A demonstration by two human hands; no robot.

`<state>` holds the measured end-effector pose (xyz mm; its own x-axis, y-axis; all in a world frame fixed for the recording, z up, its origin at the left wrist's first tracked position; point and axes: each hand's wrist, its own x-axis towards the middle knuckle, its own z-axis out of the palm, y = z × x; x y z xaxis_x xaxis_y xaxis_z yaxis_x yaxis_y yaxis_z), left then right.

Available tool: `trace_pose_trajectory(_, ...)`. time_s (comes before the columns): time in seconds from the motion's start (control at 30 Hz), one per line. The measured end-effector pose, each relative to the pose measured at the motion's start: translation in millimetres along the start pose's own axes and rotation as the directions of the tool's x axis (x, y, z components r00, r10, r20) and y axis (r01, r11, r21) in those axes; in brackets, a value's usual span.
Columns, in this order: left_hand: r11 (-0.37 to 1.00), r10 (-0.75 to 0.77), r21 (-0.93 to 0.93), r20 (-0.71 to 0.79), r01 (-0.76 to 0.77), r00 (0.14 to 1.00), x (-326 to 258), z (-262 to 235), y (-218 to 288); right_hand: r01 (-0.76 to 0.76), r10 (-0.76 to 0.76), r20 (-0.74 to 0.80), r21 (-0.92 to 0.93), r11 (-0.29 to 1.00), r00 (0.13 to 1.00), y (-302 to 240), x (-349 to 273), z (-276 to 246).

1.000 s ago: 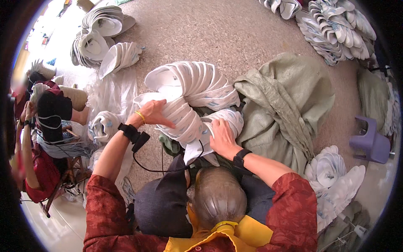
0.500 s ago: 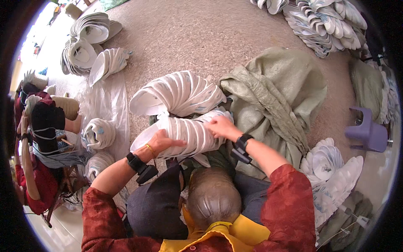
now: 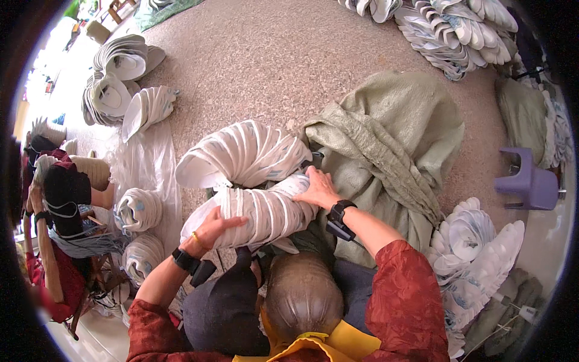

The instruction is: Organize, tie together, and bag stacks of white shoe upper components in a manufacturing setting.

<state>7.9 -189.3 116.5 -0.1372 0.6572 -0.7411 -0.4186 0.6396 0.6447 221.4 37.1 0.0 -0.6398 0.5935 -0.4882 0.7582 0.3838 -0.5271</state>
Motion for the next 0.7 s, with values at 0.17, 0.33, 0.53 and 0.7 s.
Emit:
trace_pose_trajectory(0.17, 0.989, 0.066, -0.132, -0.045, -0.072, 0.997, -11, -1, -18, 0.096, -0.094, -0.084, 0.025, 0.995, 0.992, -17, 12, 2)
trace_pose_trajectory(0.33, 0.977, 0.142, -0.137, -0.149, -0.162, 0.979, 2, 8, -17, 0.128, -0.127, -0.031, 0.028, 0.991, 0.991, -25, 43, -12)
trace_pose_trajectory(0.53, 0.930, 0.189, -0.279, -0.196, -0.240, 0.962, 4, 10, -13, 0.196, -0.196, 0.024, 0.013, 0.981, 0.980, -23, 53, -30)
trace_pose_trajectory(0.7, 0.935, 0.180, -0.259, -0.237, -0.240, 0.955, -12, -2, -18, 0.238, -0.244, 0.036, 0.125, 0.963, 0.969, -25, 40, -40)
